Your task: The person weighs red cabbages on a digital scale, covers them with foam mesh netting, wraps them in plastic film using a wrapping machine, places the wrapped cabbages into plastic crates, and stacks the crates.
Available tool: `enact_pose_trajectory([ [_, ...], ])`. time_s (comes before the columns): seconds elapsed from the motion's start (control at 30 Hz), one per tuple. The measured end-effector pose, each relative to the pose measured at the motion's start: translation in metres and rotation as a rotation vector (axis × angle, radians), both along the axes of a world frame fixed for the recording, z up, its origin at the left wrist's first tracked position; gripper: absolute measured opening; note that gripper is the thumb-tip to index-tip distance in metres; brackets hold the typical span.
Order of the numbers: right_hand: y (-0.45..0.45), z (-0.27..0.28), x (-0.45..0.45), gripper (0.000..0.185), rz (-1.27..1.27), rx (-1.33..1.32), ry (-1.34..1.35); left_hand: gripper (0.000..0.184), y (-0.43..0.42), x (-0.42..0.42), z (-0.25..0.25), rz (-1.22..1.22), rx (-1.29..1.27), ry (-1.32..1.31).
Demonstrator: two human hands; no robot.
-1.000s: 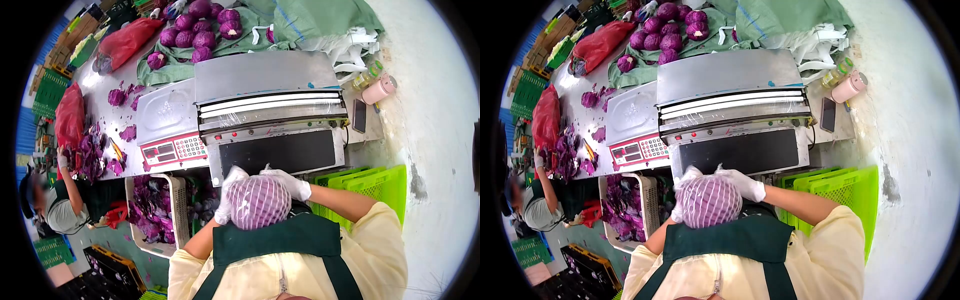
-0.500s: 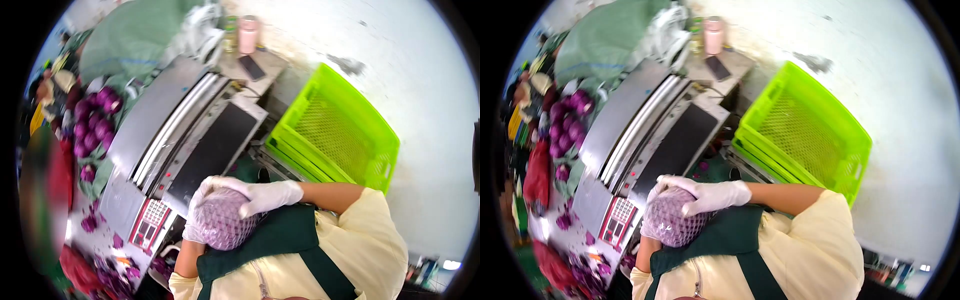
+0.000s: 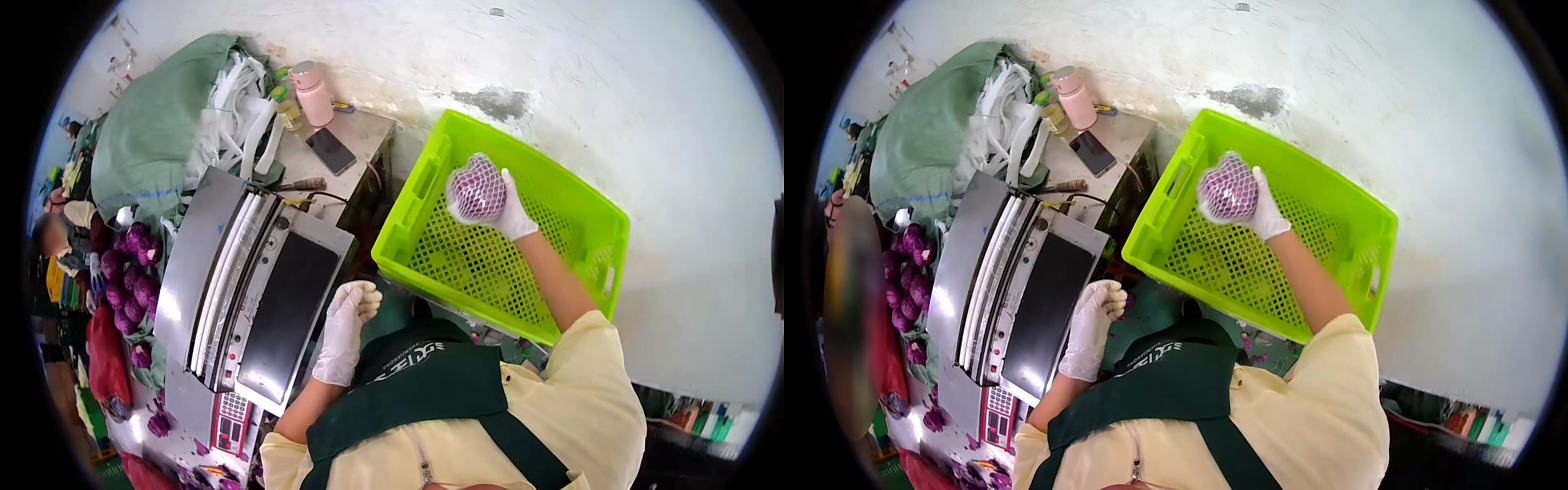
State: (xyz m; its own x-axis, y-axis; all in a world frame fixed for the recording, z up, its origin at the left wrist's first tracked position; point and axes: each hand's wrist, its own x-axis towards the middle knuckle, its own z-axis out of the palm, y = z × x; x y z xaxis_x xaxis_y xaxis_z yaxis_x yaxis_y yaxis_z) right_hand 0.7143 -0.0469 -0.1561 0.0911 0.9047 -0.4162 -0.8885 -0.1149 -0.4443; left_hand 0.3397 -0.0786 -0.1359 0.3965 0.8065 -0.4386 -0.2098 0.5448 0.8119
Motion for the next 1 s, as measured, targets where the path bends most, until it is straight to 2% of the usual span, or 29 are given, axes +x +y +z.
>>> enact_pose_trajectory([
  [0.1,0.046,-0.054,0.051,0.065,0.047,-0.006,0.031,0.024,-0.003,-0.011,-0.001,0.012,-0.007,0.05],
  [0.17,0.082,-0.128,0.089,0.06,0.034,-0.024,-0.113,0.025,-0.009,-0.024,-0.004,0.105,-0.008,0.08],
  [0.23,0.089,-0.117,0.076,0.055,0.146,0.004,-0.328,0.027,-0.019,-0.045,-0.004,0.159,0.018,0.186],
  [0.3,0.084,-0.081,0.053,0.052,0.167,-0.124,-0.355,0.027,-0.028,-0.064,0.005,0.236,0.041,0.209],
  [0.33,0.082,-0.068,0.042,0.052,0.147,-0.223,-0.484,0.024,-0.032,-0.076,0.007,0.307,0.081,0.212],
  [0.37,0.088,-0.105,0.076,0.049,0.159,-0.167,-0.66,0.022,-0.038,-0.087,0.009,0.373,0.122,0.221],
  [0.4,0.083,-0.092,0.067,0.042,-0.106,-0.23,-1.218,0.02,-0.044,-0.101,0.012,0.462,0.204,0.245],
  [0.43,0.076,-0.06,0.044,0.043,-0.165,-0.232,-1.742,0.018,-0.049,-0.116,0.015,0.526,0.287,0.268],
  [0.47,0.079,-0.027,0.008,0.04,-0.21,-0.174,-1.833,0.016,-0.051,-0.132,0.019,0.632,0.365,0.276],
  [0.5,0.079,-0.002,-0.031,0.039,-0.27,-0.127,-1.925,0.016,-0.049,-0.156,0.025,0.688,0.451,0.446],
  [0.53,0.08,0.013,-0.071,0.039,-0.248,-0.087,-1.919,0.016,-0.046,-0.181,0.03,0.748,0.462,0.511],
  [0.6,0.076,0.04,-0.158,0.036,-0.167,0.384,-1.919,0.017,-0.037,-0.243,0.039,0.889,0.456,0.586],
  [0.63,0.067,0.043,-0.197,0.036,-0.163,0.411,-1.913,0.018,-0.029,-0.277,0.042,0.975,0.438,0.604],
  [0.7,0.06,0.044,-0.267,0.035,0.002,0.647,-1.936,0.025,-0.008,-0.365,0.014,1.088,0.469,0.679],
  [0.77,0.052,0.006,-0.3,0.038,0.114,0.536,-1.873,0.033,0.017,-0.453,-0.018,1.24,0.523,0.808],
  [0.8,0.048,-0.012,-0.311,0.039,0.149,0.517,-1.848,0.041,0.029,-0.492,-0.026,1.278,0.456,0.916],
  [0.83,0.041,-0.022,-0.322,0.04,0.147,0.453,-1.948,0.049,0.042,-0.531,-0.036,1.313,0.383,1.022],
  [0.87,0.035,-0.025,-0.331,0.041,0.179,0.401,-2.006,0.056,0.055,-0.576,-0.058,1.297,0.431,1.268],
  [0.9,0.03,-0.028,-0.338,0.042,0.214,0.341,-2.068,0.056,0.066,-0.598,-0.051,1.305,0.43,1.263],
  [0.97,0.028,-0.052,-0.343,0.042,0.135,0.173,-2.077,0.059,0.087,-0.632,-0.038,1.164,0.116,1.645],
  [1.0,0.028,-0.058,-0.349,0.041,0.109,0.107,-2.055,0.061,0.104,-0.649,-0.044,1.181,0.185,1.731],
])
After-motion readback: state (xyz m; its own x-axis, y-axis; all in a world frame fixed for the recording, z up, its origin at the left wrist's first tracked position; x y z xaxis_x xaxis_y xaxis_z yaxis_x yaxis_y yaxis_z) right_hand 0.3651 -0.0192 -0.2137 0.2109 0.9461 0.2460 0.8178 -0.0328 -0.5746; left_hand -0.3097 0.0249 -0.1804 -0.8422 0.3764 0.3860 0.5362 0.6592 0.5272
